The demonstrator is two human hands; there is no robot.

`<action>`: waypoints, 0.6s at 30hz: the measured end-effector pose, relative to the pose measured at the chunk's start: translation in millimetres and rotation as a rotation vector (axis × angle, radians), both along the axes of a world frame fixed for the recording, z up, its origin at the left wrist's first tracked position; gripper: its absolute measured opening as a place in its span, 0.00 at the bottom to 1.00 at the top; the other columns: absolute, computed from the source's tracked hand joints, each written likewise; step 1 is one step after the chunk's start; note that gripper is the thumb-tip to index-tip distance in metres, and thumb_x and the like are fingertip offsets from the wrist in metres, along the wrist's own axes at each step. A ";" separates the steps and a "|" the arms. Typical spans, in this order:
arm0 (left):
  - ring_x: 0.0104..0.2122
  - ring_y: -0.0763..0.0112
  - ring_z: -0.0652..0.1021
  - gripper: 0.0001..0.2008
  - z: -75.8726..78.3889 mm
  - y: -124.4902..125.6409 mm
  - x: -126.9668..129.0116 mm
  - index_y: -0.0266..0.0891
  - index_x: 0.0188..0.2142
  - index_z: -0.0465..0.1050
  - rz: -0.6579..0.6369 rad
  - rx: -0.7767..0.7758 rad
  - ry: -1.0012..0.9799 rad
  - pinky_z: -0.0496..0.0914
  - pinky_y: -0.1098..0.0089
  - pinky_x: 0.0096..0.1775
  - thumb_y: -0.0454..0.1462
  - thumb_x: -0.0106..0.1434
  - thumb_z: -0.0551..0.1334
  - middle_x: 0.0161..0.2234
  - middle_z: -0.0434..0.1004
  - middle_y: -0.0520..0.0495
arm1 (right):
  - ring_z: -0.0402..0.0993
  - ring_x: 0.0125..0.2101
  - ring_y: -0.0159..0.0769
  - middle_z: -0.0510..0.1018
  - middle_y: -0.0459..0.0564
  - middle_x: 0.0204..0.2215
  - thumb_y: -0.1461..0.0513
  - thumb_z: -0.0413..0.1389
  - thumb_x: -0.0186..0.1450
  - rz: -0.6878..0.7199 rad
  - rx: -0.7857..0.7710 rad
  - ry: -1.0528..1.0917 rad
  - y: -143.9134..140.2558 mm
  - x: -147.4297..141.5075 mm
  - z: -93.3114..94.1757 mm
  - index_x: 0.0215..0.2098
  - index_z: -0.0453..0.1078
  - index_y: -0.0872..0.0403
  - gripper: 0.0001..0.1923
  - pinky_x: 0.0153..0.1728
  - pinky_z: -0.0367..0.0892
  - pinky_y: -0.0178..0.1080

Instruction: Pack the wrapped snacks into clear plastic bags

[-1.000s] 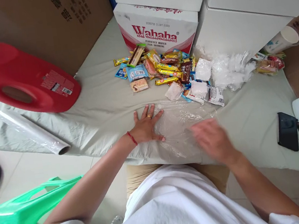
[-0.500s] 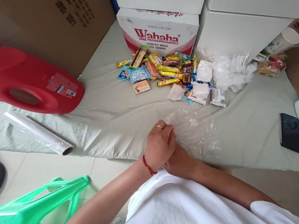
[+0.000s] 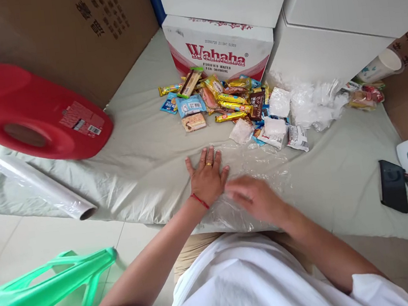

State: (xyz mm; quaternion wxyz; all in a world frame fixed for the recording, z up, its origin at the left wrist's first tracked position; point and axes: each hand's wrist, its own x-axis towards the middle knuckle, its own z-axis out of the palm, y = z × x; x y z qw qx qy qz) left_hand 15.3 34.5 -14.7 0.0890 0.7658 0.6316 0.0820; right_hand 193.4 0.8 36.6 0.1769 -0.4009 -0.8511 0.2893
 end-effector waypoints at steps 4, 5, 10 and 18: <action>0.75 0.43 0.52 0.34 0.4 -9.6 -8.9 0.43 0.74 0.54 -0.037 -0.025 0.043 0.37 0.23 0.67 0.53 0.75 0.46 0.76 0.50 0.37 | 0.63 0.66 0.52 0.59 0.54 0.73 0.70 0.49 0.69 -0.306 0.227 -0.377 90.7 36.5 15.8 0.69 0.67 0.47 0.32 0.59 0.69 0.52; 0.75 0.43 0.52 0.35 1.0 -11.7 -10.3 0.43 0.75 0.54 -0.043 -0.032 0.050 0.37 0.23 0.67 0.54 0.75 0.47 0.76 0.49 0.37 | 0.64 0.66 0.53 0.56 0.54 0.75 0.70 0.50 0.69 -0.300 0.198 -0.474 109.7 39.9 14.9 0.70 0.65 0.46 0.33 0.57 0.70 0.51; 0.75 0.45 0.52 0.34 3.7 -17.9 -15.4 0.43 0.75 0.54 -0.065 -0.062 0.045 0.37 0.24 0.67 0.54 0.75 0.48 0.76 0.49 0.38 | 0.77 0.51 0.47 0.76 0.55 0.60 0.65 0.49 0.71 -0.210 0.150 -0.615 141.1 41.7 11.8 0.58 0.76 0.48 0.22 0.48 0.72 0.44; 0.75 0.45 0.53 0.33 3.5 -18.6 -18.2 0.43 0.74 0.55 -0.077 -0.055 -0.012 0.37 0.24 0.67 0.53 0.75 0.49 0.76 0.50 0.37 | 0.72 0.57 0.54 0.74 0.65 0.57 0.62 0.46 0.71 -0.808 0.505 -0.460 167.3 137.9 57.2 0.65 0.70 0.56 0.26 0.56 0.67 0.52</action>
